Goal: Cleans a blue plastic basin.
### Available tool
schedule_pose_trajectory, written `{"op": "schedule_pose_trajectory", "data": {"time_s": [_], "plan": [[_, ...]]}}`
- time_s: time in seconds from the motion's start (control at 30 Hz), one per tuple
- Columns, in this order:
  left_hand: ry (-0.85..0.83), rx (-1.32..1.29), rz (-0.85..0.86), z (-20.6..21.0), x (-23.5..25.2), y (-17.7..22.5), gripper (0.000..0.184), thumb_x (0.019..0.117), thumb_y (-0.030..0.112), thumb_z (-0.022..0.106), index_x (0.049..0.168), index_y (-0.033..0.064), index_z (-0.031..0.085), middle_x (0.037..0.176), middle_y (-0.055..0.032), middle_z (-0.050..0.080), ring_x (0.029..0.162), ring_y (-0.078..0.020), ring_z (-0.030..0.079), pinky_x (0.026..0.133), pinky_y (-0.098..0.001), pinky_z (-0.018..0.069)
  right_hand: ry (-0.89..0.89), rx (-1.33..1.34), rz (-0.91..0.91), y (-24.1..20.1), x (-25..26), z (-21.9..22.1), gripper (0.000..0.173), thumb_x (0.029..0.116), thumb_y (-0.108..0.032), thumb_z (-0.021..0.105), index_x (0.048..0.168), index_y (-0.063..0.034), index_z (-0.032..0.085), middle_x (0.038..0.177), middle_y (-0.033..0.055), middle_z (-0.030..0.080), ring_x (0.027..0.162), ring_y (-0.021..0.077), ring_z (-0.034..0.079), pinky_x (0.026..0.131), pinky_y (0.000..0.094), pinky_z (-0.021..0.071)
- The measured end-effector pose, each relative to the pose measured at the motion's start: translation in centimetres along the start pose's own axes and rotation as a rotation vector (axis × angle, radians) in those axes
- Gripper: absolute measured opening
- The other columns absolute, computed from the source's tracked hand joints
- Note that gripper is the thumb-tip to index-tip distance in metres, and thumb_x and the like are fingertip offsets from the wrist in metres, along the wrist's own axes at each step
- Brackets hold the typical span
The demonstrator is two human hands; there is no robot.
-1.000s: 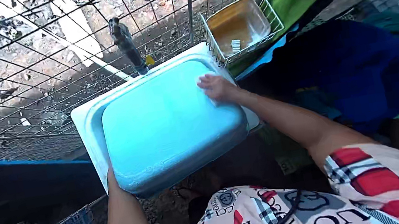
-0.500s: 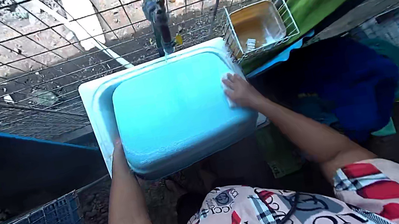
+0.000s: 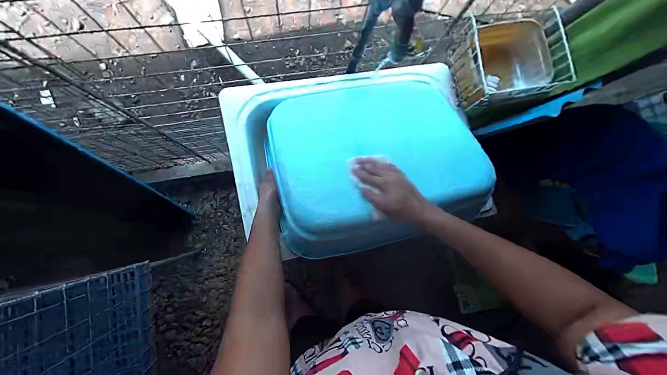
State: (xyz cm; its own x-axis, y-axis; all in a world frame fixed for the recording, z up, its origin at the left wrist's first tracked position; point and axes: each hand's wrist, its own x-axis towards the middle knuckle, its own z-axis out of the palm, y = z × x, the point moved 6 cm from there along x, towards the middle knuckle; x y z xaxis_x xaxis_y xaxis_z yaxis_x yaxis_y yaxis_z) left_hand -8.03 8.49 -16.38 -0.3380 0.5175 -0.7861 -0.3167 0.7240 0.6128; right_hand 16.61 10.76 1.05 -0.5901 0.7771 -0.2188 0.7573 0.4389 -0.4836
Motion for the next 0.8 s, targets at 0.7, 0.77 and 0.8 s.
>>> {"op": "schedule_pose_trajectory", "data": {"time_s": [0.7,0.77,0.8], "plan": [[-0.301,-0.518,-0.031,0.5,-1.5,1.0,0.07,0.1105,0.055,0.02,0.156,0.0049,0.038,0.159,-0.0202,0.04,0.147,-0.0323,0.038,0.119,-0.0555,0.0334,-0.921,-0.699,-0.259,-16.1,7.2,11.4,0.038,0.1003,-0.015,0.055,0.131,0.0049,0.064,0.143,0.0248,0.058,0.142,0.0424,0.046,0.122,0.0625,0.023],[-0.334,-0.533,0.001,0.7,-1.4,1.1,0.069,0.1111,0.053,0.017,0.152,0.0032,0.043,0.151,-0.0226,0.049,0.139,-0.0333,0.048,0.112,-0.0547,0.0411,-0.866,-0.774,-0.203,-13.8,14.5,11.1,0.034,0.0983,-0.022,0.064,0.12,0.003,0.07,0.129,0.0258,0.065,0.13,0.0457,0.054,0.114,0.067,0.0331],[-0.349,-0.556,0.009,0.7,-1.6,1.1,0.066,0.112,0.05,0.019,0.152,0.0022,0.042,0.15,-0.0234,0.049,0.137,-0.0336,0.049,0.112,-0.0543,0.0414,-0.809,-0.792,-0.141,-12.4,18.6,10.9,0.036,0.0976,-0.023,0.066,0.12,0.0049,0.07,0.129,0.0286,0.064,0.13,0.0487,0.054,0.112,0.0705,0.0326]]}}
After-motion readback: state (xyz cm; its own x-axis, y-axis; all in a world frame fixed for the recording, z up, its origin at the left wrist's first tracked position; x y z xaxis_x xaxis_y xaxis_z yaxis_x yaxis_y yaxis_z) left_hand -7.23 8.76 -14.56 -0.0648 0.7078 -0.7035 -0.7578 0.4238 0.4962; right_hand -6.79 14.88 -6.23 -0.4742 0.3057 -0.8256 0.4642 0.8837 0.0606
